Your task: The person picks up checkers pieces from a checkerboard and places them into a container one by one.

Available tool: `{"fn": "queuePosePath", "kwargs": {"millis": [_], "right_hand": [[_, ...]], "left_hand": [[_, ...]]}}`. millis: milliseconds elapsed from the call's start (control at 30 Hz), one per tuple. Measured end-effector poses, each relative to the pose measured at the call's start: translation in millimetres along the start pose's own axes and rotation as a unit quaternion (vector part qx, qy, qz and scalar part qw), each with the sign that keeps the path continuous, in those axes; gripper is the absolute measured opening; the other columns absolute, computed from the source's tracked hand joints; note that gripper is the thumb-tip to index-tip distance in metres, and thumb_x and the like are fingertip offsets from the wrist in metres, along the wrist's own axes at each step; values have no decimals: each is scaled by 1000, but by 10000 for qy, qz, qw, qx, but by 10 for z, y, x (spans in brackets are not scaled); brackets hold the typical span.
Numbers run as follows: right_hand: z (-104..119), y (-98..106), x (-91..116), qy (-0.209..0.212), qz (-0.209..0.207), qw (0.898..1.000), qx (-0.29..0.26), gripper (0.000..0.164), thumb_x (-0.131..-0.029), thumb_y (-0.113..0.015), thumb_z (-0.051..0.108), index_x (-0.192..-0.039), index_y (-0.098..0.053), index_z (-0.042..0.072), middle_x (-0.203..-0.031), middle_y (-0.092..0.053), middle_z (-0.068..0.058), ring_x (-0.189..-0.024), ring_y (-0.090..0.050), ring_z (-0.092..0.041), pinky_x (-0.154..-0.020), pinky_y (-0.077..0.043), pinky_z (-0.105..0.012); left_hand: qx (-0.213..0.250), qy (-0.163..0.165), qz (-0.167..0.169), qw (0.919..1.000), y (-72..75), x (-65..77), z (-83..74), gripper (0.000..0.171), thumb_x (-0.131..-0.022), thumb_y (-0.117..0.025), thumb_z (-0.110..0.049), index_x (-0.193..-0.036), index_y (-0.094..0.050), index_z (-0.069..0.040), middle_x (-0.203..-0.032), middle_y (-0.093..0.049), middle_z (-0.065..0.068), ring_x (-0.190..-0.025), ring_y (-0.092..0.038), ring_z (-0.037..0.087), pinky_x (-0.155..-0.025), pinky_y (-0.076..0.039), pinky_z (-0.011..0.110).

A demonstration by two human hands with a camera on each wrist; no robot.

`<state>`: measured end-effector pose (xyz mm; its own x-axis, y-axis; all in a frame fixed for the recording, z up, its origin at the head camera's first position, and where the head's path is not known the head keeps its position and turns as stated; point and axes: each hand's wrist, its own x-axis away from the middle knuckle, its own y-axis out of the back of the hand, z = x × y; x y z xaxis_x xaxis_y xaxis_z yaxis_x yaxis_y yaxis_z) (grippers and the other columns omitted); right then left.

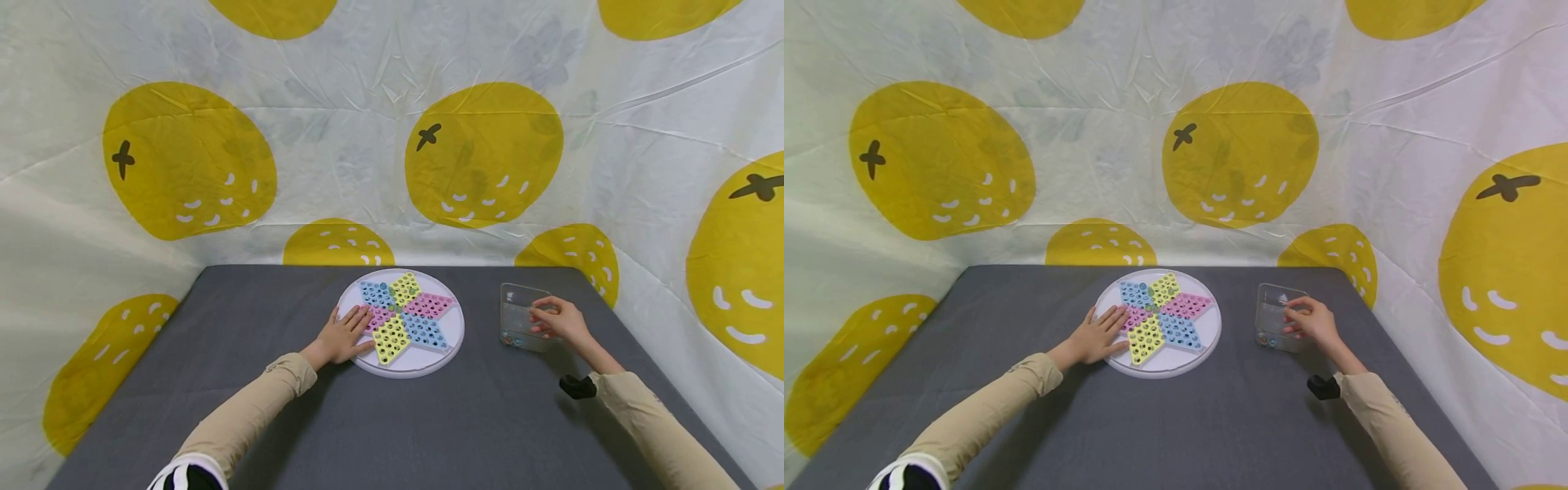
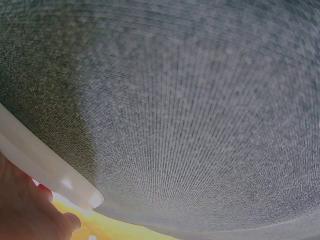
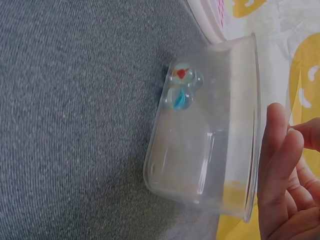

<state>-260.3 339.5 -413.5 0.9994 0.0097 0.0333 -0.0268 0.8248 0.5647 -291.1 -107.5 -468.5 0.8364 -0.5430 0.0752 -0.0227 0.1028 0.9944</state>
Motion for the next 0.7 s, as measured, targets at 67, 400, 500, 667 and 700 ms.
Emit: {"fn": "queuePosePath", "kwargs": {"millis": [67,400,500,667,700], "right_hand": [[-14,8,-7,-18,-12,10000,18,47,-91,-50,26,-122,-42,-7,-95,-66,-23,-62,-66,-8,-59,-53,-38],[-69,33,-31,-77,-20,10000,50,47,-90,-51,28,-121,-43,-6,-92,-67,-21,-62,-65,-6,-59,-53,-37],[-73,34,-40,-66,-3,10000,27,48,-90,-51,29,-121,-42,-7,-92,-67,-20,-62,-65,-7,-59,-53,-37],[-77,26,-55,-42,21,10000,-2,49,-90,-51,29,-121,-42,-7,-89,-68,-16,-63,-66,-8,-58,-53,-35],[-76,24,-58,-43,30,10000,-10,49,-90,-51,29,-122,-42,-7,-88,-68,-15,-63,-66,-8,-58,-53,-35]], "left_hand": [[15,-5,-6,10000,15,4,-6,68,-90,-30,-55,-143,-20,-14,-151,-17,3,-138,-16,24,-106,-10,56],[-19,-54,-22,10000,3,-9,7,68,-90,-29,-56,-143,-21,-14,-151,-17,4,-138,-17,25,-106,-10,56],[-46,-92,-46,9999,-10,-15,15,68,-91,-27,-56,-143,-20,-13,-151,-16,4,-138,-16,25,-106,-9,56],[44,-57,-3,10000,20,0,2,68,-91,-28,-56,-143,-21,-13,-150,-17,4,-138,-17,25,-106,-10,56],[30,-33,30,10000,24,1,0,68,-91,-29,-55,-143,-20,-14,-151,-16,4,-138,-16,24,-106,-10,56]]}}
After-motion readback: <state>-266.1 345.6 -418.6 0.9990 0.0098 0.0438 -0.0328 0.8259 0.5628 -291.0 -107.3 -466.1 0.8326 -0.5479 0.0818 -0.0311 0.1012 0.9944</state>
